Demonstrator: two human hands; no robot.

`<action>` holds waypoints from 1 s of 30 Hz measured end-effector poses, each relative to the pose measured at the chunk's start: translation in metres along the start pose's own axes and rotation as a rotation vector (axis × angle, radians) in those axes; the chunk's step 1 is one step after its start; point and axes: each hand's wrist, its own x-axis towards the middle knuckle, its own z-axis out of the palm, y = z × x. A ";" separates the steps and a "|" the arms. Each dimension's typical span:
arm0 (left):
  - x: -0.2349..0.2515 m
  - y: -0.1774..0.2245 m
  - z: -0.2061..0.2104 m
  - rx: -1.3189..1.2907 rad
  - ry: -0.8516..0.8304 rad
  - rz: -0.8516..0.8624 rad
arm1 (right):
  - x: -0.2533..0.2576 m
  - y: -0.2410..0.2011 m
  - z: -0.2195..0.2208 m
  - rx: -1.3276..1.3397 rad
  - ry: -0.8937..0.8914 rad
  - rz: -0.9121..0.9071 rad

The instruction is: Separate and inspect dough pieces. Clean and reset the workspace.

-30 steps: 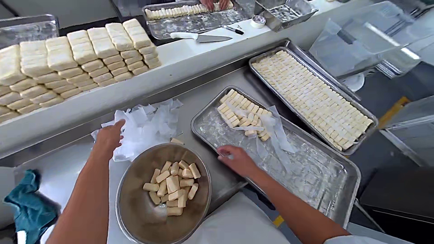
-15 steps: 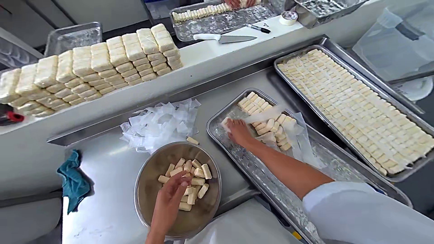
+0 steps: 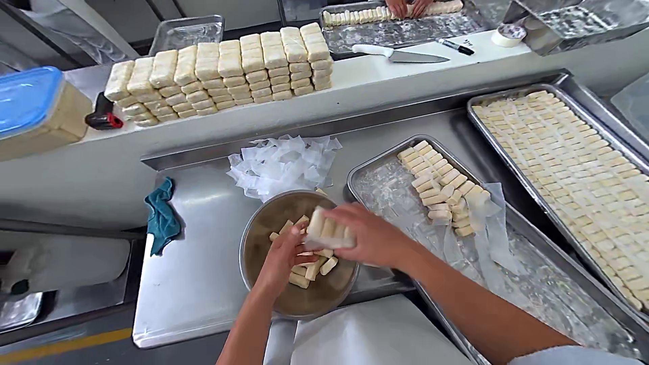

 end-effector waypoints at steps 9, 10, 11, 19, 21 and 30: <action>-0.031 -0.014 -0.050 -0.036 0.252 0.180 | 0.016 0.009 0.055 0.670 -0.102 0.231; -0.034 -0.017 -0.054 -0.047 0.274 0.183 | 0.014 0.007 0.062 0.760 -0.116 0.282; -0.036 -0.020 -0.058 -0.043 0.282 0.183 | 0.013 0.003 0.070 0.821 -0.118 0.314; -0.042 -0.042 -0.059 0.150 0.232 0.166 | 0.024 -0.015 0.102 0.667 -0.104 0.271; -0.041 -0.046 -0.051 0.318 0.320 0.185 | 0.023 -0.019 0.105 0.470 -0.050 0.283; -0.039 -0.046 -0.051 0.148 0.318 0.207 | 0.014 -0.013 0.108 0.515 0.121 0.397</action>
